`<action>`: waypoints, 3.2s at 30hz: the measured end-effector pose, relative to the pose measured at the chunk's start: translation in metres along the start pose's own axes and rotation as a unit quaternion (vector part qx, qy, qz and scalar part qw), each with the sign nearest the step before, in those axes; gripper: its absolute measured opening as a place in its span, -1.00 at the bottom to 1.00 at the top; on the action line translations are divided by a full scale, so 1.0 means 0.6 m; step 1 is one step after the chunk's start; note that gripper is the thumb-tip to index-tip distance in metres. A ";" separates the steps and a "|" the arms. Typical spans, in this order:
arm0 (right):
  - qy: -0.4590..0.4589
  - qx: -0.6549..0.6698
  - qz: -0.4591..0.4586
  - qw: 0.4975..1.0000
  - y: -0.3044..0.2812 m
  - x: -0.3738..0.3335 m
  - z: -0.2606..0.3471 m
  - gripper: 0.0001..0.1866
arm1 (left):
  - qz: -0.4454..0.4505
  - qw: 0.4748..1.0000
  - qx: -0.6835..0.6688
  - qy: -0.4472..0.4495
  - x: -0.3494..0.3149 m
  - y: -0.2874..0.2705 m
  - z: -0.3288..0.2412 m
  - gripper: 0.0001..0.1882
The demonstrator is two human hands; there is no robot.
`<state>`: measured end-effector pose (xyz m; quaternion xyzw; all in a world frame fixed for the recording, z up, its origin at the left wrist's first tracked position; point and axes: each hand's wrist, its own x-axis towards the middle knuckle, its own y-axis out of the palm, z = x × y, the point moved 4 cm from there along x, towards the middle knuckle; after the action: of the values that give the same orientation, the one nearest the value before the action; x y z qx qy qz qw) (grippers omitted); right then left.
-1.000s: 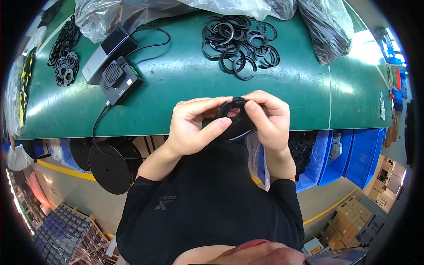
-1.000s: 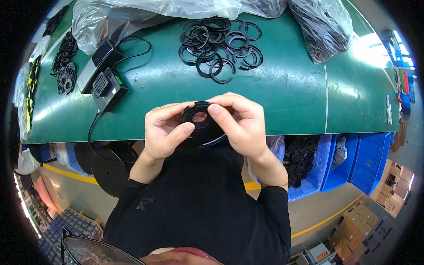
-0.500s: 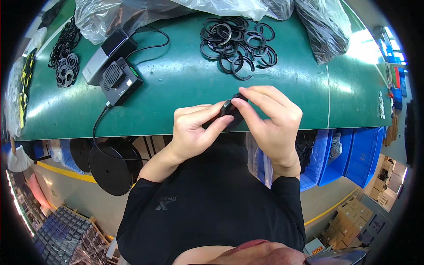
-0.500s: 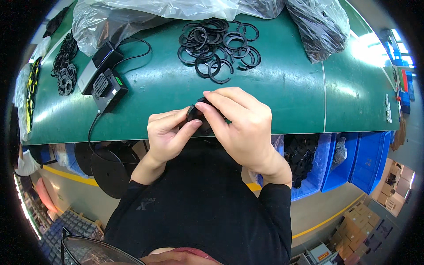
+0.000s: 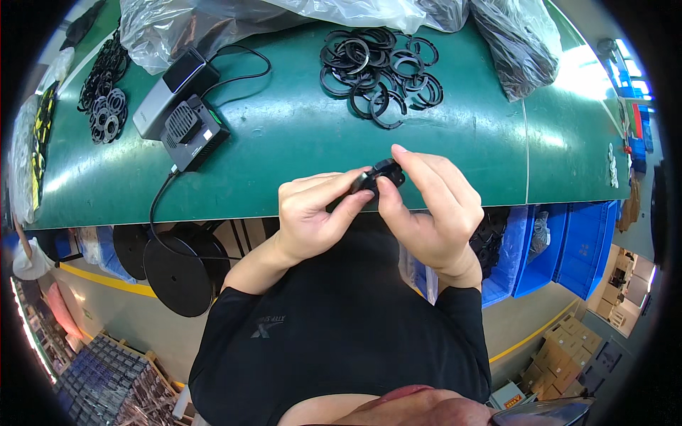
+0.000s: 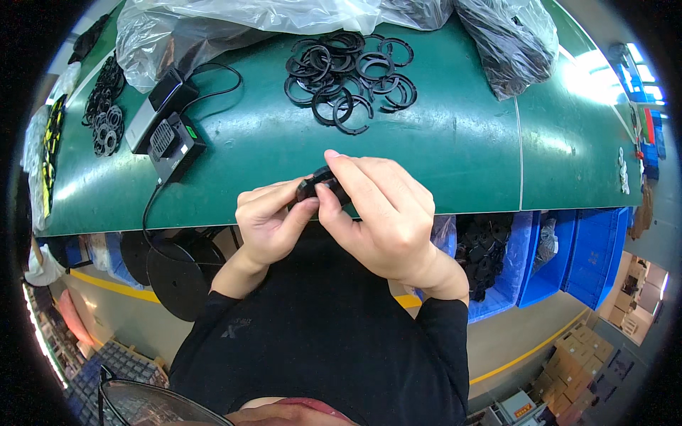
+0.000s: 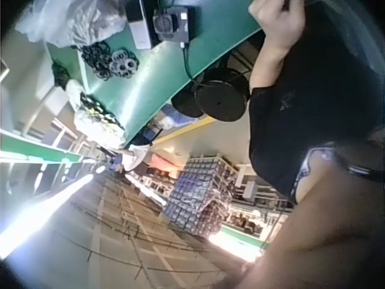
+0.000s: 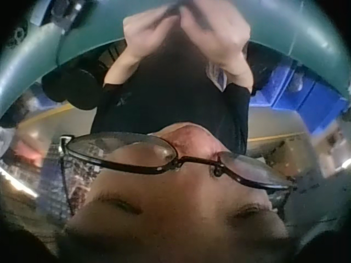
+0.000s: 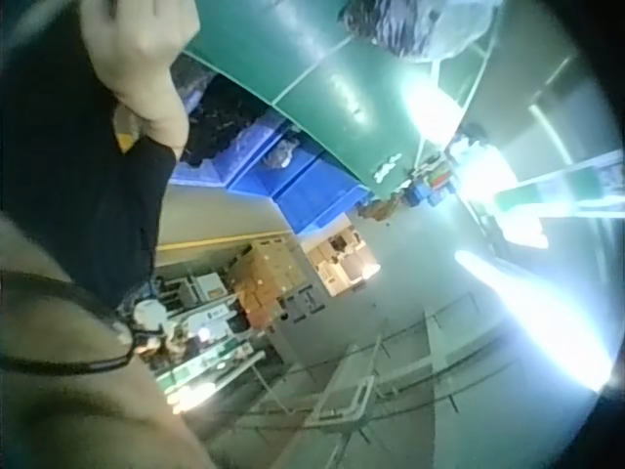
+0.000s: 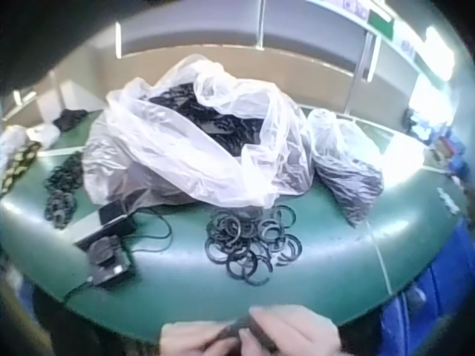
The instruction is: The person assembles small circular plastic components into a larger black base plate by hand, taking the components from a storage bag and a blue bin and fitting them into the base plate.
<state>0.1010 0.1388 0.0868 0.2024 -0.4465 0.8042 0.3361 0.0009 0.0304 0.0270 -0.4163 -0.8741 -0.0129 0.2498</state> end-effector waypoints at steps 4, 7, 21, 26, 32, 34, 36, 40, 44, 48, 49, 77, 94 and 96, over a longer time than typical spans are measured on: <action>0.047 0.066 0.038 0.996 -0.001 -0.002 -0.014 -0.62 | 0.010 0.985 -0.141 -0.103 -0.001 -0.003 0.014 -0.74; 0.181 0.225 0.049 0.956 0.006 -0.014 -0.044 -0.72 | 0.025 0.958 -0.263 -0.112 -0.004 -0.001 0.025 -0.74; 0.222 0.340 0.106 0.908 0.019 -0.019 -0.055 -0.88 | 0.025 0.917 -0.370 -0.146 0.003 0.006 0.030 -0.72; 0.213 0.309 0.090 0.923 0.020 -0.028 -0.060 -0.87 | 0.025 0.925 -0.334 -0.178 0.007 0.007 0.026 -0.74; 0.215 0.292 0.083 0.928 0.023 -0.031 -0.058 -0.90 | 0.070 0.972 -0.180 -0.132 0.025 -0.002 0.023 -0.84; 0.221 0.293 0.081 0.927 0.029 -0.032 -0.057 -0.90 | 0.044 0.975 -0.175 -0.131 0.021 -0.004 0.026 -0.84; 0.227 0.294 0.080 0.925 0.031 -0.034 -0.060 -0.90 | 0.039 0.978 -0.173 -0.114 0.018 -0.002 0.028 -0.84; 0.188 0.283 0.108 0.934 0.028 -0.031 -0.059 -0.89 | 0.054 0.938 -0.279 -0.196 0.015 0.005 0.028 -0.83; 0.191 0.282 0.130 0.931 0.027 -0.031 -0.064 -0.89 | 0.065 0.925 -0.296 -0.229 0.013 0.011 0.028 -0.83; 0.188 0.273 0.130 0.934 0.026 -0.032 -0.059 -0.89 | 0.049 0.947 -0.247 -0.200 0.013 0.007 0.028 -0.86; 0.191 0.274 0.129 0.934 0.027 -0.032 -0.059 -0.90 | 0.054 0.967 -0.194 -0.154 0.015 0.004 0.025 -0.86; 0.173 0.231 0.137 0.948 0.027 -0.030 -0.052 -0.90 | 0.110 0.987 -0.063 -0.096 0.028 -0.016 0.011 -0.83; 0.214 0.253 0.067 0.941 0.051 -0.044 -0.042 -0.93 | 0.037 0.977 -0.144 -0.152 0.009 -0.011 0.030 -0.86; 0.204 0.233 0.074 0.948 0.047 -0.043 -0.044 -0.93 | 0.036 0.976 -0.150 -0.155 0.008 -0.011 0.030 -0.86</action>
<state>0.0979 0.1416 0.0409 0.0738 -0.1821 0.9325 0.3031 -0.0140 0.0337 0.0147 -0.4773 -0.8747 -0.0705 0.0463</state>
